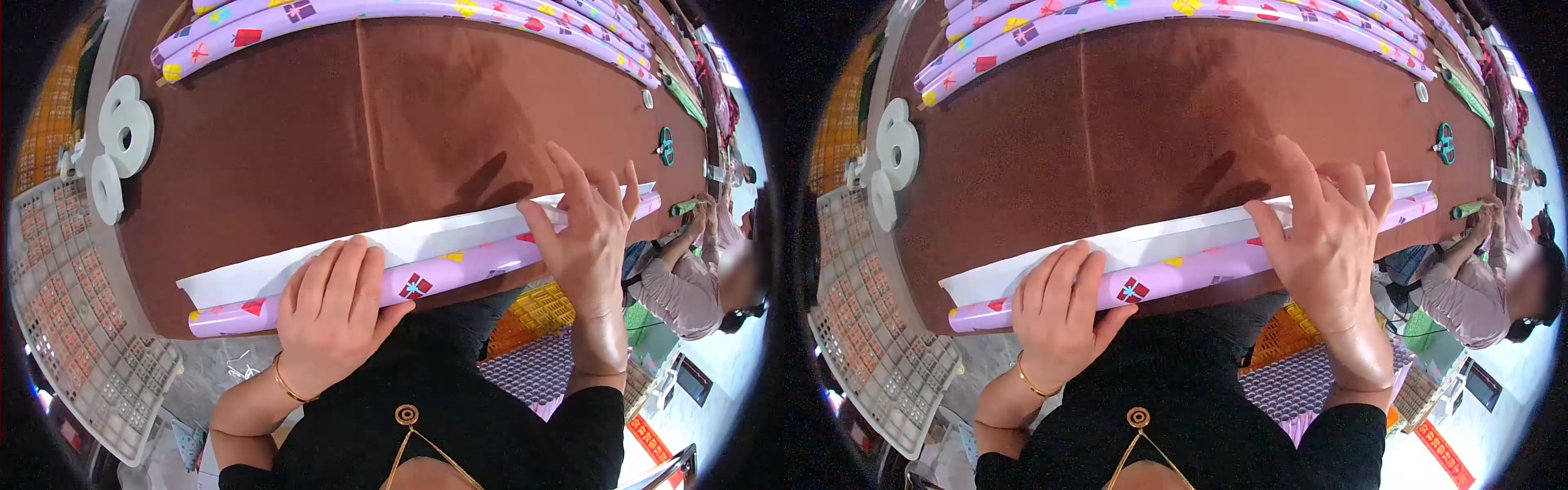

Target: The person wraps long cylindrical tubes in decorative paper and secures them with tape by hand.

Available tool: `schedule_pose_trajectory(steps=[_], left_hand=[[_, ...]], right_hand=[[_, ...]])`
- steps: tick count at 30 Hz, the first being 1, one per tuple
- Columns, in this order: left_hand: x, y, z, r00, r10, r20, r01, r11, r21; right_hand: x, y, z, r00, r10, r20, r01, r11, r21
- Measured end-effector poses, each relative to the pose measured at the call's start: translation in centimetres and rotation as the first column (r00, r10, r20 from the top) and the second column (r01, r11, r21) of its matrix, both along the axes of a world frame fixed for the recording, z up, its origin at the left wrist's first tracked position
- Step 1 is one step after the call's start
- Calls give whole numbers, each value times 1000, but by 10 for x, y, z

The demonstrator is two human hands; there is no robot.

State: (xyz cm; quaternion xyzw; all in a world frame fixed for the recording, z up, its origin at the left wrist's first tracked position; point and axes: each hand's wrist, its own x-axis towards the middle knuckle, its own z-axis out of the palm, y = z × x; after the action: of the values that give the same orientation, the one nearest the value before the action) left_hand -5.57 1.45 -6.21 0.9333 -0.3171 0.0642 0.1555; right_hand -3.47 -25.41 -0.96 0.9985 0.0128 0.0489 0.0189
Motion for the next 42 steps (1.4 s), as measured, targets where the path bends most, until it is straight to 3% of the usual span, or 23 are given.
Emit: schedule_pose_trajectory(steps=[18,25,28,35,41,42], left_hand=[[2,-2,3,1000,4,-27,-4,1000,5],[2,-9,15,989,1,-149,2,1000,19],[6,-26,13,991,-116,-73,110,991,-76],[7,-30,3,986,-166,-30,165,986,-22],[-2,-13,19,989,-94,-115,99,994,36],[-3,-18,18,987,-108,-118,105,994,-25]], right_hand=[[0,4,-8,998,-21,-62,19,999,-38],[-2,7,-12,1000,6,-20,-7,999,-48],[-2,6,-12,1000,16,-6,-16,999,-46],[-5,2,-7,999,26,-34,-27,999,-26],[-9,15,-7,987,151,-45,-141,974,178],[-9,15,-9,987,155,-44,-145,972,184]])
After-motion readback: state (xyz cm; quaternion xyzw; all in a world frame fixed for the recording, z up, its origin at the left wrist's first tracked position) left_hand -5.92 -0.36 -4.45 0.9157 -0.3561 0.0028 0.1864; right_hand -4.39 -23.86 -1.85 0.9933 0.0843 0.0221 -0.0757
